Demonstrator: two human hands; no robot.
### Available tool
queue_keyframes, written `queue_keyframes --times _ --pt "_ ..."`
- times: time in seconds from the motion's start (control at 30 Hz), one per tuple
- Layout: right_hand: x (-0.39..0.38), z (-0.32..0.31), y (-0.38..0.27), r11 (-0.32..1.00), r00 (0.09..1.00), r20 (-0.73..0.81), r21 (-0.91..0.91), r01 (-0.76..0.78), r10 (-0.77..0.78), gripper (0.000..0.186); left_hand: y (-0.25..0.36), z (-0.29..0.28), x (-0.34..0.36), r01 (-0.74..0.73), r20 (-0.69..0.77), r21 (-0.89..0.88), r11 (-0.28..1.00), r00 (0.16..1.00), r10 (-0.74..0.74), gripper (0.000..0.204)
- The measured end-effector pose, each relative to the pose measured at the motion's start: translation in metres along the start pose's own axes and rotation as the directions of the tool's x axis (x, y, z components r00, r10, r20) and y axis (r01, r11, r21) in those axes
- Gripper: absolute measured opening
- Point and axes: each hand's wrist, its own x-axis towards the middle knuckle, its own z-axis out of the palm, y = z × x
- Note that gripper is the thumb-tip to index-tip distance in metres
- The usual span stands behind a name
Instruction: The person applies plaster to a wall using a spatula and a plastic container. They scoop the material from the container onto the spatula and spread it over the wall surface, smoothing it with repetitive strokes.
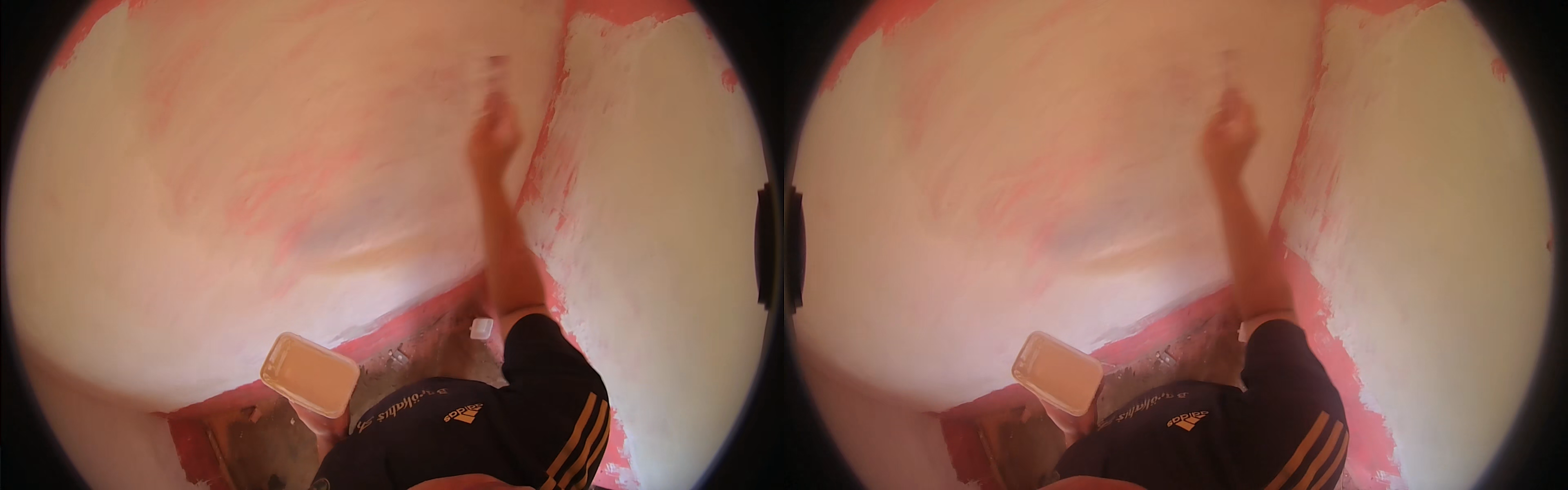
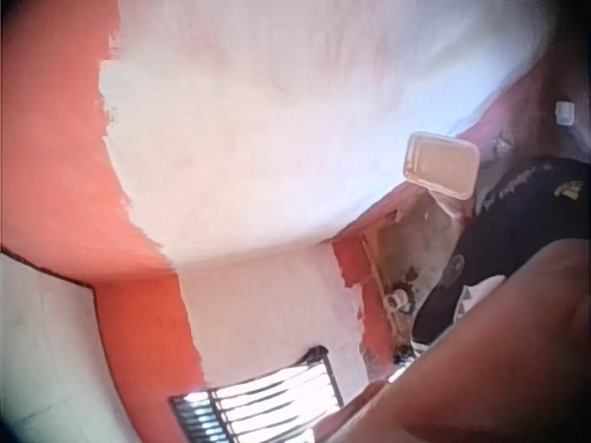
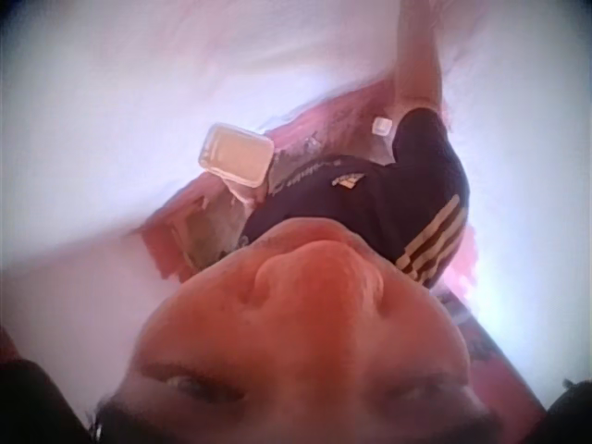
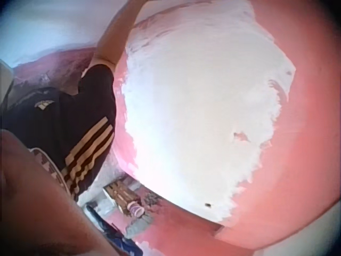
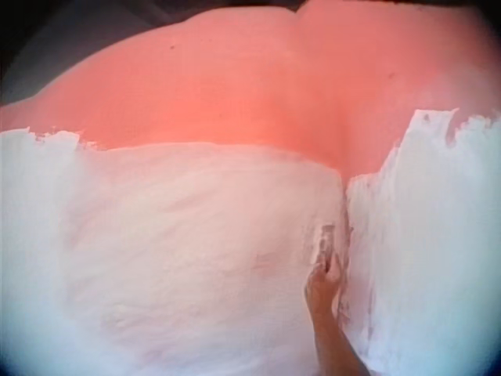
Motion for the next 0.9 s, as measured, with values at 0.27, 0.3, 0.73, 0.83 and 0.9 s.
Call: queue_keyframes --times 0.27,0.3,0.73,0.83,0.9 --pt "0.217 -0.045 0.22 0.86 0.904 -0.228 -0.457 0.228 -0.361 0.036 -0.13 0.096 0.011 -0.038 0.059 0.062 0.997 0.998 0.034 0.054" --pt "0.209 -0.025 0.21 0.826 0.875 -0.196 -0.47 0.312 -0.443 0.035 -0.142 0.107 0.012 -0.077 0.074 0.079 0.994 0.995 0.071 0.053" --pt "0.229 -0.064 0.19 0.991 0.959 -0.278 0.103 0.085 -0.053 0.017 -0.258 0.188 -0.02 -0.063 0.164 -0.005 0.998 0.984 0.063 0.046" --pt "0.288 -0.094 0.255 0.974 0.926 -0.339 -0.084 -0.208 0.169 0.021 -0.25 0.191 -0.024 -0.12 0.254 0.076 0.99 0.962 0.098 0.046" --pt "0.285 -0.068 0.252 0.971 0.923 -0.365 -0.239 0.033 -0.121 0.019 -0.246 0.194 -0.029 -0.118 0.278 0.064 0.991 0.956 0.096 0.047"
